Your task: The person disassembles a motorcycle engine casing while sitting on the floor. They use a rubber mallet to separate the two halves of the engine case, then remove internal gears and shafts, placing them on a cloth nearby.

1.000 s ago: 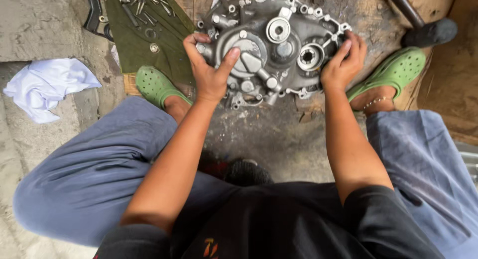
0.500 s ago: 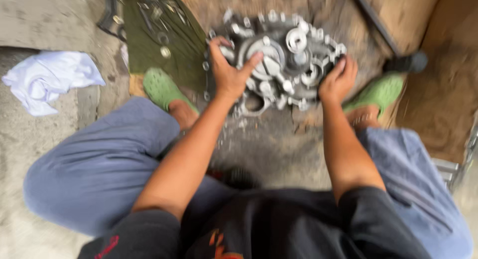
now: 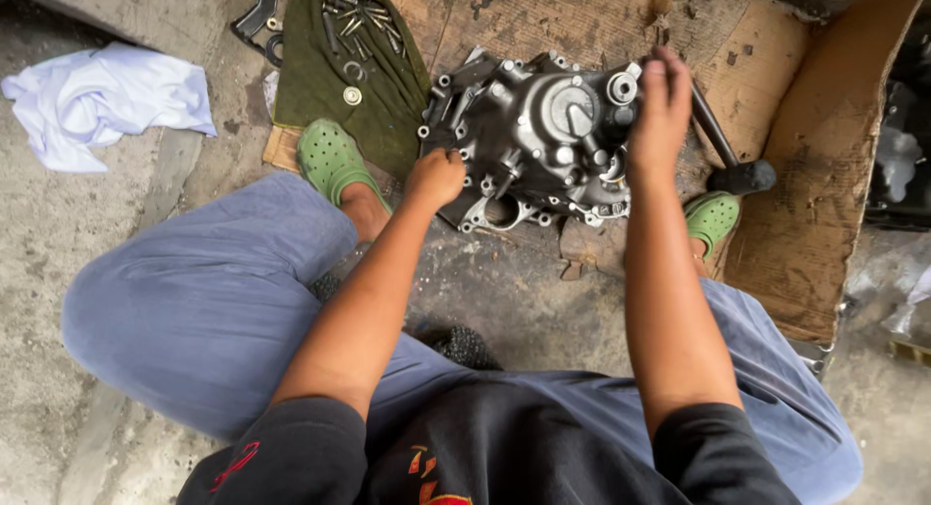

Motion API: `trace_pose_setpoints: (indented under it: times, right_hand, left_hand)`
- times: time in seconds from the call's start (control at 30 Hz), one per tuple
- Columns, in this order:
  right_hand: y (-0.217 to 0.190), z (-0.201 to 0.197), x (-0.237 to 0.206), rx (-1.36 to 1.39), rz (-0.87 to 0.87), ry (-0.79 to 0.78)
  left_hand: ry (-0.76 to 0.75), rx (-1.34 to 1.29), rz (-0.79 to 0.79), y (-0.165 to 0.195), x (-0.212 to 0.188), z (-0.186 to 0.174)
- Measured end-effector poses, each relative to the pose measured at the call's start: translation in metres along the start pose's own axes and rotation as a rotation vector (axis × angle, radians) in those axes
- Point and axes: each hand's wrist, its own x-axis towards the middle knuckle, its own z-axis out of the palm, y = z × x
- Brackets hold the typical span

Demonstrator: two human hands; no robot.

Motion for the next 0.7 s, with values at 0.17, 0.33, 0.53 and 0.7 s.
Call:
trace_pose_setpoints:
  times: [0.17, 0.33, 0.53, 0.7]
  right_hand:
    - [-0.014, 0.031, -0.015, -0.271, -0.21, 0.013]
    - [-0.01, 0.029, -0.013, -0.35, -0.136, 0.011]
    - [-0.007, 0.028, -0.014, -0.312, -0.082, -0.031]
    - [-0.008, 0.028, -0.012, -0.283, -0.113, -0.058]
  left_hand:
    - [-0.032, -0.014, -0.075, 0.005, -0.016, 0.021]
    - [-0.04, -0.073, -0.21, 0.01, -0.013, 0.018]
    - [0.077, -0.062, -0.234, 0.016, -0.031, 0.024]
    - [0.109, -0.057, -0.263, 0.019, -0.037, 0.024]
